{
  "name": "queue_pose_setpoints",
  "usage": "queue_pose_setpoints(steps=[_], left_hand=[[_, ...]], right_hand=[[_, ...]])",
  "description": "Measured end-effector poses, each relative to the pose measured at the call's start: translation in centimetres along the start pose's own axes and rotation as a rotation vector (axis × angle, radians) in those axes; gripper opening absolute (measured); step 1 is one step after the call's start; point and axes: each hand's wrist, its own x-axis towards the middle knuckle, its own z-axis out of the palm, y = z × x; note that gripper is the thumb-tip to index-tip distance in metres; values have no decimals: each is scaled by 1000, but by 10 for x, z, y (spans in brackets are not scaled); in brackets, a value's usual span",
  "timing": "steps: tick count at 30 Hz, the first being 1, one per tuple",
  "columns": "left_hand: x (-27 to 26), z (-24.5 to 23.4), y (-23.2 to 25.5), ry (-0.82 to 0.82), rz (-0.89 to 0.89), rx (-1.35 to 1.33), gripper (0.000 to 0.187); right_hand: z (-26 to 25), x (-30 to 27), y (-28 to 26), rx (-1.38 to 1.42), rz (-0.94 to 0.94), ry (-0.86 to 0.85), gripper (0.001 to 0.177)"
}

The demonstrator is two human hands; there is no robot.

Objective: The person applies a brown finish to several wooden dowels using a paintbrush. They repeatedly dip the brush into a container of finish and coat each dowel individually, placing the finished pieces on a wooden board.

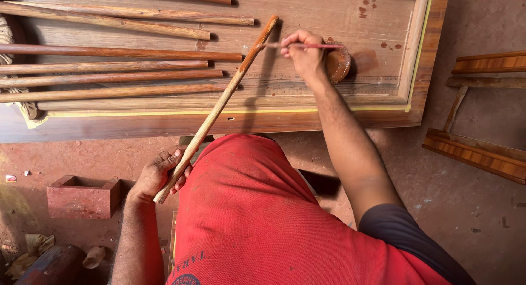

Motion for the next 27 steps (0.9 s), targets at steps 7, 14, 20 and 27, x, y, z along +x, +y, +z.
queue_pose_setpoints(steps=[7,14,20,27], left_hand=[[-2,6,3,36,9,34,41],[-1,4,1,15,14,30,42],[-1,6,1,7,14,60,45],[-6,11,5,47,-13,70,44]], right_hand=[[-13,63,29,-286,-567,266,14],[-14,33,10,71,-76,-22,23],[-20,51,-2,-269,-261,123,19],[-7,34,13,-420,-450,199,21]])
